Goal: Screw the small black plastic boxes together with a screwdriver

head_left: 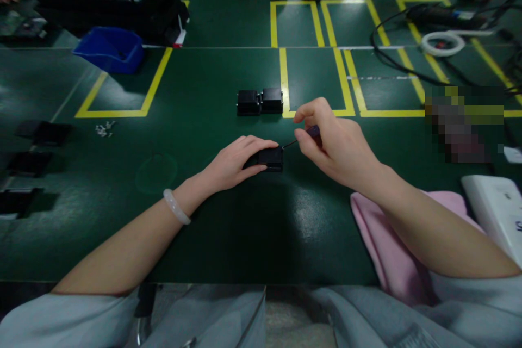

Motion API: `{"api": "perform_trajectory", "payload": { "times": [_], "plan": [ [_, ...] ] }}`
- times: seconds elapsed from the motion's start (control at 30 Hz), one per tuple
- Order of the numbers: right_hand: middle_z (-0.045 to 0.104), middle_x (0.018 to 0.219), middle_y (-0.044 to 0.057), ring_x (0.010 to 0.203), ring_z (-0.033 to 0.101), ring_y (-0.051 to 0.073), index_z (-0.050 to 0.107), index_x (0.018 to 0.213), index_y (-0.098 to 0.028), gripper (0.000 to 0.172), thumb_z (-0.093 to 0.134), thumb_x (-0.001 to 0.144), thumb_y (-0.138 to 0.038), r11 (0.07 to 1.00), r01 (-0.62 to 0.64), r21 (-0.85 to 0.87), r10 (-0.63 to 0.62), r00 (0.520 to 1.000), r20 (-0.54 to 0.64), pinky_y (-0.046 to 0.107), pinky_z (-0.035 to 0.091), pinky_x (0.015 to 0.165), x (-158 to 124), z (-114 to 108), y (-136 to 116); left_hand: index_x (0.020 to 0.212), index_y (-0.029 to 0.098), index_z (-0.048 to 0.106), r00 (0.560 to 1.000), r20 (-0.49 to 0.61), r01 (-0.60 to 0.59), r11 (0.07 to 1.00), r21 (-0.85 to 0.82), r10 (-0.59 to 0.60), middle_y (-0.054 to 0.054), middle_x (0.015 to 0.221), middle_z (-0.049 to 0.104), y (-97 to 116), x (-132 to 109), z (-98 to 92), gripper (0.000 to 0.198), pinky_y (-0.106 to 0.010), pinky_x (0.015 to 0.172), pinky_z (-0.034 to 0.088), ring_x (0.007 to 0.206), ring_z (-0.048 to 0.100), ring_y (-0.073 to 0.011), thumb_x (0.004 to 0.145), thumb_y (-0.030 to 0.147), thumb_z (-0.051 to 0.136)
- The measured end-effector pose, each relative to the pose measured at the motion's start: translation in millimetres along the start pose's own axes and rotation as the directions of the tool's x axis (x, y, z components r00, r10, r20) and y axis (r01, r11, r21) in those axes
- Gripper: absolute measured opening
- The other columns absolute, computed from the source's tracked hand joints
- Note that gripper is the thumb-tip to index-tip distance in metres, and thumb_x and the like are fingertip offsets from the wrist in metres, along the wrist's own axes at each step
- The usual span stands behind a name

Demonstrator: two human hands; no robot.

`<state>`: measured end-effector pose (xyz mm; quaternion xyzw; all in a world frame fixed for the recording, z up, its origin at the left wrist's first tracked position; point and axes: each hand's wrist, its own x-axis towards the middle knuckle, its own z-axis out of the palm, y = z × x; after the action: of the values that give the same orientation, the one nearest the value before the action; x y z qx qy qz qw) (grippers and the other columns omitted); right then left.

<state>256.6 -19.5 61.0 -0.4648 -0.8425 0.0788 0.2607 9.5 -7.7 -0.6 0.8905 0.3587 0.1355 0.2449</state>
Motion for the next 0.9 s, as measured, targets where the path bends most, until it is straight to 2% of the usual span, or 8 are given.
{"api": "perform_trajectory", "payload": {
  "times": [0.13, 0.3, 0.5, 0.7, 0.83, 0.9],
  "plan": [
    [0.064, 0.073, 0.000, 0.060, 0.058, 0.011, 0.054, 0.104, -0.017, 0.021, 0.042, 0.097, -0.033, 1.000, -0.015, -0.002, 0.015, 0.999, 0.038, 0.024, 0.036, 0.058, 0.5, -1.2, 0.0, 0.142, 0.025, 0.045, 1.000, -0.005, -0.005, 1.000, -0.001, 0.005, -0.009, 0.132, 0.056, -0.2, -0.1, 0.0, 0.044, -0.042, 0.102, 0.045, 0.120, 0.053, -0.0257, 0.099, 0.030, 0.053],
    [0.067, 0.081, 0.003, 0.062, 0.060, 0.012, 0.051, 0.116, -0.014, 0.028, 0.041, 0.091, -0.023, 1.000, -0.021, 0.014, 0.021, 1.000, 0.018, 0.026, 0.039, 0.060, 0.4, -1.0, -0.3, 0.142, 0.024, 0.045, 1.000, 0.000, -0.003, 1.000, 0.007, 0.003, -0.008, 0.131, 0.057, 0.8, 0.4, -0.6, 0.044, -0.040, 0.101, 0.045, 0.119, 0.053, -0.0244, 0.099, 0.028, 0.054],
    [0.066, 0.077, 0.001, 0.062, 0.059, 0.012, 0.056, 0.103, -0.017, 0.023, 0.043, 0.097, -0.036, 1.000, -0.020, 0.005, 0.019, 0.999, 0.034, 0.024, 0.037, 0.059, 0.5, -0.6, 0.6, 0.143, 0.025, 0.044, 1.000, -0.004, -0.003, 1.000, 0.003, 0.003, -0.008, 0.132, 0.056, -0.2, 0.1, 0.5, 0.045, -0.041, 0.102, 0.044, 0.120, 0.053, -0.0250, 0.099, 0.030, 0.054],
    [0.068, 0.082, 0.002, 0.060, 0.057, 0.011, 0.052, 0.115, -0.017, 0.027, 0.041, 0.091, -0.023, 1.000, -0.016, -0.007, 0.016, 1.000, -0.010, 0.025, 0.037, 0.058, 0.1, 0.1, 0.5, 0.142, 0.026, 0.045, 1.000, -0.002, 0.005, 1.000, -0.005, -0.005, -0.008, 0.133, 0.056, -1.0, -0.1, 0.6, 0.044, -0.042, 0.102, 0.045, 0.121, 0.052, -0.0255, 0.099, 0.030, 0.053],
    [0.064, 0.076, 0.001, 0.060, 0.057, 0.012, 0.055, 0.104, -0.017, 0.022, 0.044, 0.096, -0.034, 1.000, 0.010, -0.010, -0.010, 1.000, 0.009, 0.025, 0.035, 0.056, 0.1, -1.0, 0.1, 0.143, 0.025, 0.044, 1.000, -0.006, -0.005, 1.000, 0.014, 0.005, -0.008, 0.133, 0.056, -1.5, 0.1, 0.9, 0.045, -0.041, 0.102, 0.045, 0.120, 0.053, -0.0247, 0.099, 0.030, 0.054],
    [0.062, 0.071, -0.001, 0.056, 0.055, 0.010, 0.055, 0.102, -0.017, 0.020, 0.043, 0.096, -0.032, 1.000, 0.001, -0.019, 0.000, 1.000, 0.025, 0.024, 0.034, 0.055, 0.5, -1.3, -0.2, 0.143, 0.025, 0.044, 1.000, -0.008, -0.008, 1.000, 0.015, 0.009, -0.008, 0.133, 0.056, -1.2, 0.0, 0.9, 0.045, -0.041, 0.102, 0.044, 0.120, 0.053, -0.0246, 0.099, 0.030, 0.054]
  ]
}}
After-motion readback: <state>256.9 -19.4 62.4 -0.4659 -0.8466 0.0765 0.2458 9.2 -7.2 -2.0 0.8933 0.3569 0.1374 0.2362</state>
